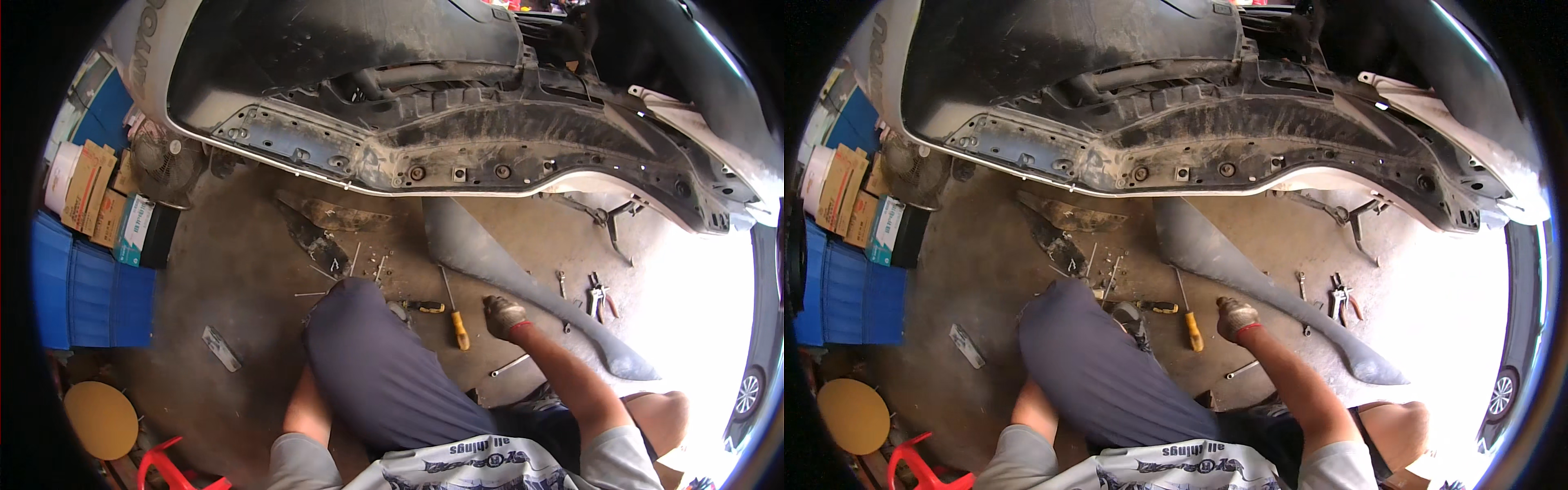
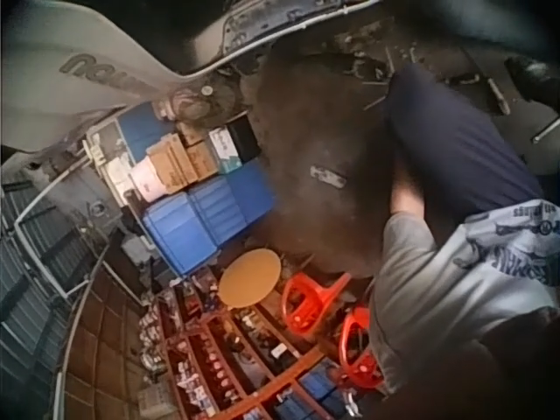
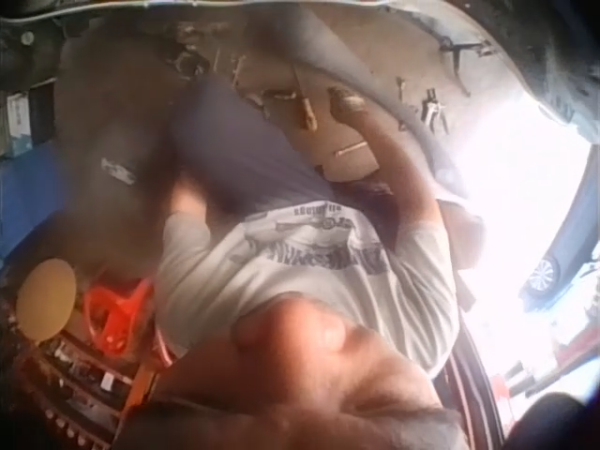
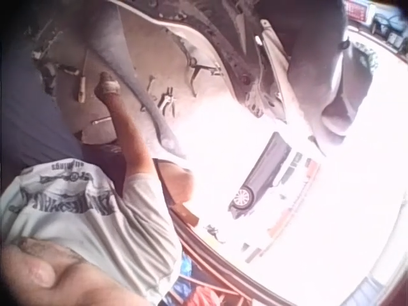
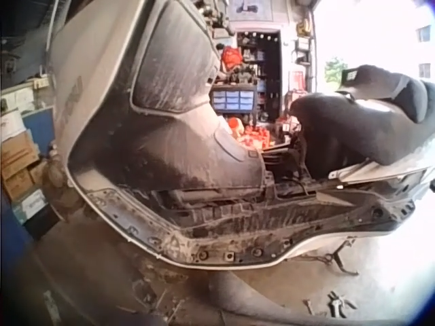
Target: The recorder is removing and adjusting the plastic body panels of a scooter using a screwdriver and pliers.
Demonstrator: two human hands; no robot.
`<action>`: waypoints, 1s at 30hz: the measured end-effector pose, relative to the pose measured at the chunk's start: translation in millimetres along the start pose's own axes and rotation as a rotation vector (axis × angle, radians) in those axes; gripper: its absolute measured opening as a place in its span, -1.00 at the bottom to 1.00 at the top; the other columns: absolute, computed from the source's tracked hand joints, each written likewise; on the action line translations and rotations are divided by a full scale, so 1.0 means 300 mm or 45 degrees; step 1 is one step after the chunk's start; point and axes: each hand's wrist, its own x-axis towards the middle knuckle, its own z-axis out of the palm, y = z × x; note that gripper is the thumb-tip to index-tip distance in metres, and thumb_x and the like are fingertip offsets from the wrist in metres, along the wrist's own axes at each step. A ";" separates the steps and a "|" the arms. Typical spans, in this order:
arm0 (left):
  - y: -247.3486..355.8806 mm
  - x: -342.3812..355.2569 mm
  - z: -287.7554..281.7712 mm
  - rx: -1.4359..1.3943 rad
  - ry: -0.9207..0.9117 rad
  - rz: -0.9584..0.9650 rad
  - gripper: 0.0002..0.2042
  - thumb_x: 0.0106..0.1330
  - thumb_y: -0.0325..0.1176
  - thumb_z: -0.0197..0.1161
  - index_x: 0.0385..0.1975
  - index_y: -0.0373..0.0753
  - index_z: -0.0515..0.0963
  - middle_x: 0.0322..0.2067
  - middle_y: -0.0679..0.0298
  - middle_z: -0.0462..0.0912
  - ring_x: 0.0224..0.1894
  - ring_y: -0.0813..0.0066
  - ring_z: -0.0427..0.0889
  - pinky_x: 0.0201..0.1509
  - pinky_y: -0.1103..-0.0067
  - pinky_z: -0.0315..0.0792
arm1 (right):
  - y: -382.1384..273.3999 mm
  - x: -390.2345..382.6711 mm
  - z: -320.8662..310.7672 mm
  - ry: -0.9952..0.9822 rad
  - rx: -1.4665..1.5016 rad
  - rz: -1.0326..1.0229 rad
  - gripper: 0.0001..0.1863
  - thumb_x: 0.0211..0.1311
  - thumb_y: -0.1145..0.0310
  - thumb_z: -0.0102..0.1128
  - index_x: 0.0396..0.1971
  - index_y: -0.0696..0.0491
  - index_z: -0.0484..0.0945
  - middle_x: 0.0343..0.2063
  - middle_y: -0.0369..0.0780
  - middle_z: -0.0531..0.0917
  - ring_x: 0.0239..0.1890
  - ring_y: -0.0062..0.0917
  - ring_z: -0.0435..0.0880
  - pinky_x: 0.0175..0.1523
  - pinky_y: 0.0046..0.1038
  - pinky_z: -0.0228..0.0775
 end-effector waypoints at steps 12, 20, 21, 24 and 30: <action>0.031 0.076 0.098 -0.101 -0.233 -0.064 -0.77 0.39 -0.33 0.06 -0.12 -0.33 0.55 -0.43 0.32 0.57 -0.52 0.61 0.46 -0.49 0.66 0.37 | -0.364 -0.050 0.155 -0.186 -0.062 0.249 -0.11 0.20 0.01 0.09 0.39 0.14 -0.08 0.20 0.03 0.37 0.18 -0.27 0.47 0.08 -0.31 0.45; 0.057 0.084 0.110 -0.084 -0.316 0.036 -0.79 0.39 -0.38 0.06 -0.11 -0.31 0.55 -0.43 0.33 0.56 -0.46 0.63 0.49 -0.39 0.66 0.42 | -0.092 -0.055 0.145 -0.247 0.010 -0.019 -0.55 0.17 0.15 0.00 0.02 0.06 0.45 -0.05 -0.04 0.57 0.06 -0.22 0.54 0.16 -0.29 0.34; 0.069 0.083 0.130 -0.033 -0.323 0.030 -0.80 0.40 -0.37 0.07 -0.11 -0.30 0.54 -0.44 0.34 0.55 -0.45 0.64 0.49 -0.38 0.66 0.42 | -0.025 -0.057 0.109 -0.363 -0.014 -0.026 -0.55 0.26 0.11 -0.10 0.01 0.07 0.48 -0.02 -0.01 0.57 0.12 -0.20 0.49 0.23 -0.31 0.26; 0.049 0.062 0.057 0.011 -0.291 0.019 -0.80 0.40 -0.35 0.07 -0.09 -0.28 0.53 -0.44 0.35 0.55 -0.43 0.64 0.49 -0.36 0.67 0.42 | -0.127 -0.208 -0.312 -0.508 0.051 0.113 -0.34 0.32 -0.24 -0.16 0.02 0.06 0.52 -0.06 0.01 0.60 0.06 -0.18 0.55 0.14 -0.32 0.33; 0.025 0.071 0.146 -0.008 -0.332 -0.092 -0.79 0.41 -0.32 0.07 -0.10 -0.27 0.52 -0.46 0.34 0.54 -0.43 0.64 0.49 -0.36 0.66 0.42 | -0.066 -0.391 -0.746 0.095 0.307 -0.153 -0.49 0.13 0.16 0.26 0.06 0.02 0.45 -0.16 -0.04 0.65 -0.11 -0.22 0.66 -0.03 -0.36 0.50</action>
